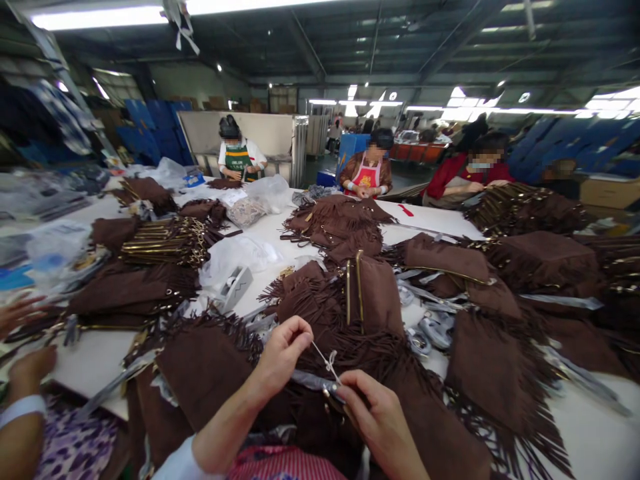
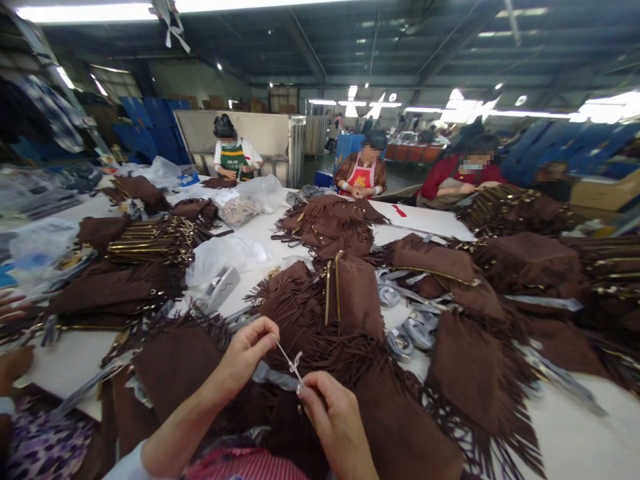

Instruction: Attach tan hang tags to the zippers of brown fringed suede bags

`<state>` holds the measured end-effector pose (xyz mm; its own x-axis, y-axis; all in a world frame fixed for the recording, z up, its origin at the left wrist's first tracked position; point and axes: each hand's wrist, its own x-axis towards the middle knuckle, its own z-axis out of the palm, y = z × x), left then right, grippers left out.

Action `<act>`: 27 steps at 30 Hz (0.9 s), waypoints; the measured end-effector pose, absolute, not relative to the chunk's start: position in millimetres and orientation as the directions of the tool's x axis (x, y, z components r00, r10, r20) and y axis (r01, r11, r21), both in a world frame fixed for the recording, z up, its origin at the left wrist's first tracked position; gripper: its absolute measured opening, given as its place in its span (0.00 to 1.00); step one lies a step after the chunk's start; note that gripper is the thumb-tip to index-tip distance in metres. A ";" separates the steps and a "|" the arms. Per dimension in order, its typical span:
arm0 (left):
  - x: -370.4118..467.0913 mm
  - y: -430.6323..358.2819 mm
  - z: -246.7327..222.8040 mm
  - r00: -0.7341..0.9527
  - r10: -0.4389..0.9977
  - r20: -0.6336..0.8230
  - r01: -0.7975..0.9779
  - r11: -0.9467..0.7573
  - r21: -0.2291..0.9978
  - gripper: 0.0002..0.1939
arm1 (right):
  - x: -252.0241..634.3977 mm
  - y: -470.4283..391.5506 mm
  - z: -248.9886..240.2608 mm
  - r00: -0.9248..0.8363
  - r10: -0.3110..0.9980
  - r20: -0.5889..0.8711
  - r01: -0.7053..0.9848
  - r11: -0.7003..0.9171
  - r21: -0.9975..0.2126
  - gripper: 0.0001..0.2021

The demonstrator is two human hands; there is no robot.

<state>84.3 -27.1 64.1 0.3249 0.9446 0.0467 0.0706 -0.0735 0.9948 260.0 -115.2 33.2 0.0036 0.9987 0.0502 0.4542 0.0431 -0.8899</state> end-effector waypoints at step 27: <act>94.3 -58.4 51.0 0.597 0.779 -0.191 -0.219 0.388 0.895 0.18 | 281.2 -150.2 21.1 -0.046 0.987 -0.153 0.366 -0.125 -0.922 0.14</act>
<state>94.3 -58.4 51.0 0.5968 0.7792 -0.1914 -0.2189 0.3877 0.8954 281.2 -150.2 21.1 -0.0462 0.9872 -0.1526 0.3665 -0.1254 -0.9219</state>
